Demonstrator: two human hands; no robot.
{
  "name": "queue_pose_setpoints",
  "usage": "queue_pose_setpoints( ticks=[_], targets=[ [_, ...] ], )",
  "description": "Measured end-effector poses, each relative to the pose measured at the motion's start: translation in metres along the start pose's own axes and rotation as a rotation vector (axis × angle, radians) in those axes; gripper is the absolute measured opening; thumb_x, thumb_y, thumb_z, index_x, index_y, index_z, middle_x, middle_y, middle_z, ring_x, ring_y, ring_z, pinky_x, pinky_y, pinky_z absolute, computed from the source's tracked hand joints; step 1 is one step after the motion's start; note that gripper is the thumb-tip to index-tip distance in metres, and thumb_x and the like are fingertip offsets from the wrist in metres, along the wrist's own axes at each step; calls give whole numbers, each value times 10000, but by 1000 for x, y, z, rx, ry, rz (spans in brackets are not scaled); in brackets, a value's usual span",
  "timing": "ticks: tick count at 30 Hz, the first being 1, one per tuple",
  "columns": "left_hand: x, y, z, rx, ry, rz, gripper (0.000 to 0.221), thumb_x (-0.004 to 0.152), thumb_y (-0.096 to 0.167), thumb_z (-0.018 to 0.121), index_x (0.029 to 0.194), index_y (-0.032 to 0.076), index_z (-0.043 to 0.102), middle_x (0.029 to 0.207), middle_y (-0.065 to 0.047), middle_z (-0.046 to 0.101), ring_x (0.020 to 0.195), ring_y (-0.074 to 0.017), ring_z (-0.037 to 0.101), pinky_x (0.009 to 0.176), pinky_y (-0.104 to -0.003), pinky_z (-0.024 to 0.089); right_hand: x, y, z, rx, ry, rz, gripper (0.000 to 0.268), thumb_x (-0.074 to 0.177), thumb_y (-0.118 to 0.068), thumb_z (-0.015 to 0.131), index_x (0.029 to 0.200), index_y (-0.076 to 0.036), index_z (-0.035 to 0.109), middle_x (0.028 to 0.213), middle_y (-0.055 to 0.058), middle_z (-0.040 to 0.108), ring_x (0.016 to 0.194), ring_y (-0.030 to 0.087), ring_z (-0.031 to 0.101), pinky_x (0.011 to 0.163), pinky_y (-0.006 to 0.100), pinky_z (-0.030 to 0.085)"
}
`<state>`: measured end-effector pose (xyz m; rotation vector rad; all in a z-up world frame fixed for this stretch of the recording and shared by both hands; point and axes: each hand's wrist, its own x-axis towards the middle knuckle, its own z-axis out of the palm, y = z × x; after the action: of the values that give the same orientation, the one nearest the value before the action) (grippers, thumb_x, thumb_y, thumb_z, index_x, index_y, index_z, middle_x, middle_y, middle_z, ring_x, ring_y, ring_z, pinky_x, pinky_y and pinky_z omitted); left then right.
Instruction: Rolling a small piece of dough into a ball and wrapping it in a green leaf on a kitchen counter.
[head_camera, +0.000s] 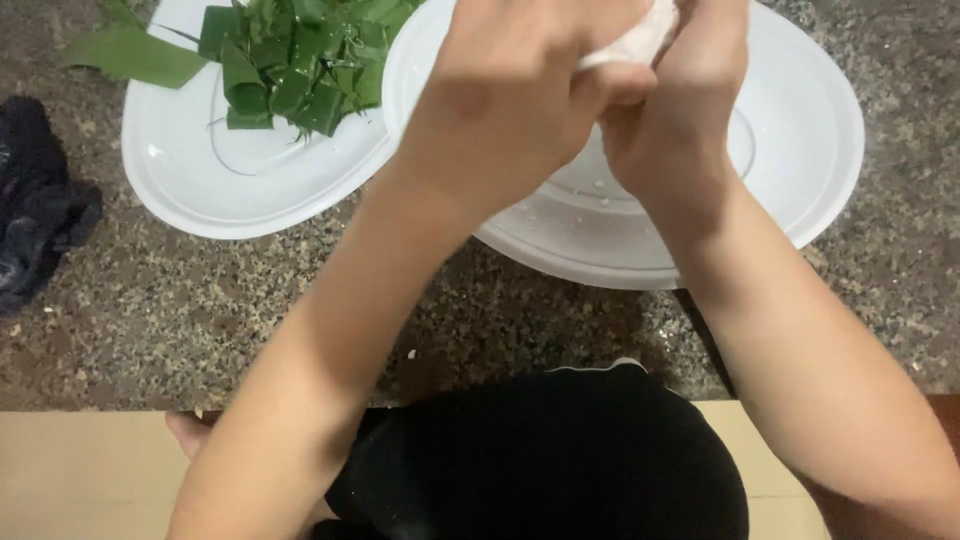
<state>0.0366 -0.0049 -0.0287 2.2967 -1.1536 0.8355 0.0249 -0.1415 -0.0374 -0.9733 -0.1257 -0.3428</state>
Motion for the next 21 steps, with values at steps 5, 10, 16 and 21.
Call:
queue_pose_setpoints(
  ticks=[5,10,16,21],
  targets=[
    [-4,20,10,-119,-16,-169,394,810,155,551,1200,208,580,688,-89,651,616,-315,585,582,-423,417,-4,21,-13,-284,25,-179,258,916,-103,412,705,-183,287,703,-54,262,677,83,272,595,296,306],
    [9,34,20,-79,112,-211,206,713,75,539,919,72,550,791,-109,601,652,-390,539,555,-447,417,-4,6,-20,-308,-20,4,293,879,-110,432,656,-188,259,649,-77,254,593,42,219,490,224,158],
    [23,37,-2,-160,60,-107,185,668,69,540,749,102,376,647,-76,418,591,-289,363,480,-391,293,-1,-11,-9,99,245,214,328,815,-128,475,558,-174,275,524,-73,244,449,68,165,399,264,88],
    [36,19,-33,-431,-262,-9,302,904,276,400,639,131,404,616,5,444,597,-149,422,547,-335,271,2,-24,14,88,318,338,217,725,-258,489,569,-115,442,518,-21,406,473,129,357,411,279,202]
  ],
)
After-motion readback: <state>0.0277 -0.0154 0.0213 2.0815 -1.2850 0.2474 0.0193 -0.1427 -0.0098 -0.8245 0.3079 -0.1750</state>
